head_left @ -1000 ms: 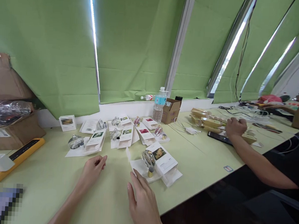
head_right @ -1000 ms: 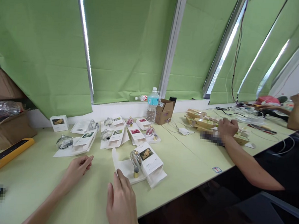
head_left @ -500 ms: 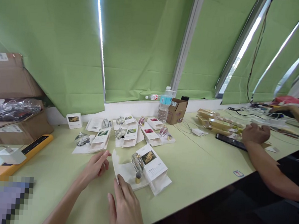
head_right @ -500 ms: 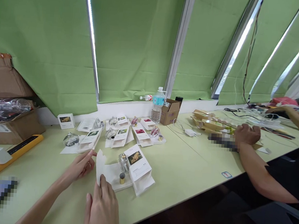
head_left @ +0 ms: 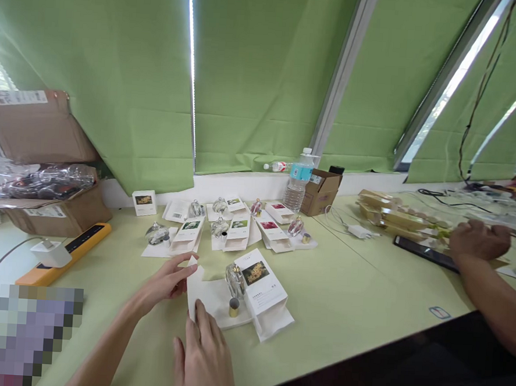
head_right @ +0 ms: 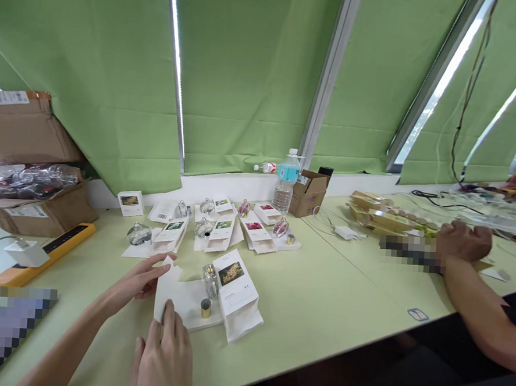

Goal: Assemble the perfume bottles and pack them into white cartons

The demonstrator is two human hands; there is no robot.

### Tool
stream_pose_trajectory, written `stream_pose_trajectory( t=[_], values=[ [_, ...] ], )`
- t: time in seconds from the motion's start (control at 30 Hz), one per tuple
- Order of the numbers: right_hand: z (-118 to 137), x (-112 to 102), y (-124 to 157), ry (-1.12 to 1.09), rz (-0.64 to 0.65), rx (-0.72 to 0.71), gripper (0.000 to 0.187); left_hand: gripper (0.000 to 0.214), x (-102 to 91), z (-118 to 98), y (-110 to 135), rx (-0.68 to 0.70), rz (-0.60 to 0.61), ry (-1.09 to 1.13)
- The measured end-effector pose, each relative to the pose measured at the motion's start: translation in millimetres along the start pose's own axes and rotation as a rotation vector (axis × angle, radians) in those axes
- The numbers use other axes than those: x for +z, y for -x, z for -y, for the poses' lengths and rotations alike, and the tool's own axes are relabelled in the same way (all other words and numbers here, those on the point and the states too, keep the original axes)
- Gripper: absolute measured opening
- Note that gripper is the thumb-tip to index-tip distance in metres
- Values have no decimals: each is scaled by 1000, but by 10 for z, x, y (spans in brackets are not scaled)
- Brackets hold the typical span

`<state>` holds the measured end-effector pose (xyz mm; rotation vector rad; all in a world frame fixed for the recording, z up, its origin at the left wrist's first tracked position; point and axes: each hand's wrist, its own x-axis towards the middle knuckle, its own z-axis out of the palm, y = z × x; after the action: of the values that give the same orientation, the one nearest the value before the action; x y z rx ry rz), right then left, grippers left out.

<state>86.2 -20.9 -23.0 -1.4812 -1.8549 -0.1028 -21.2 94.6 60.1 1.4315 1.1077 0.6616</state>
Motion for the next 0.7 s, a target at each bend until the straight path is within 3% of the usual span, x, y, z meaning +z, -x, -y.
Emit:
stream_pose_trajectory(
  t=[0.27, 0.53, 0.7],
  values=[
    [116, 92, -13, 30, -13, -14, 46, 51, -58, 41, -12, -42, -31, -11],
    [51, 179, 68, 25, -52, -83, 32, 50, -143, 113, -41, -30, -12, -35],
    [52, 2, 23, -47, -97, -123, 25, 51, -141, 96, -33, -7, -41, -80]
  ],
)
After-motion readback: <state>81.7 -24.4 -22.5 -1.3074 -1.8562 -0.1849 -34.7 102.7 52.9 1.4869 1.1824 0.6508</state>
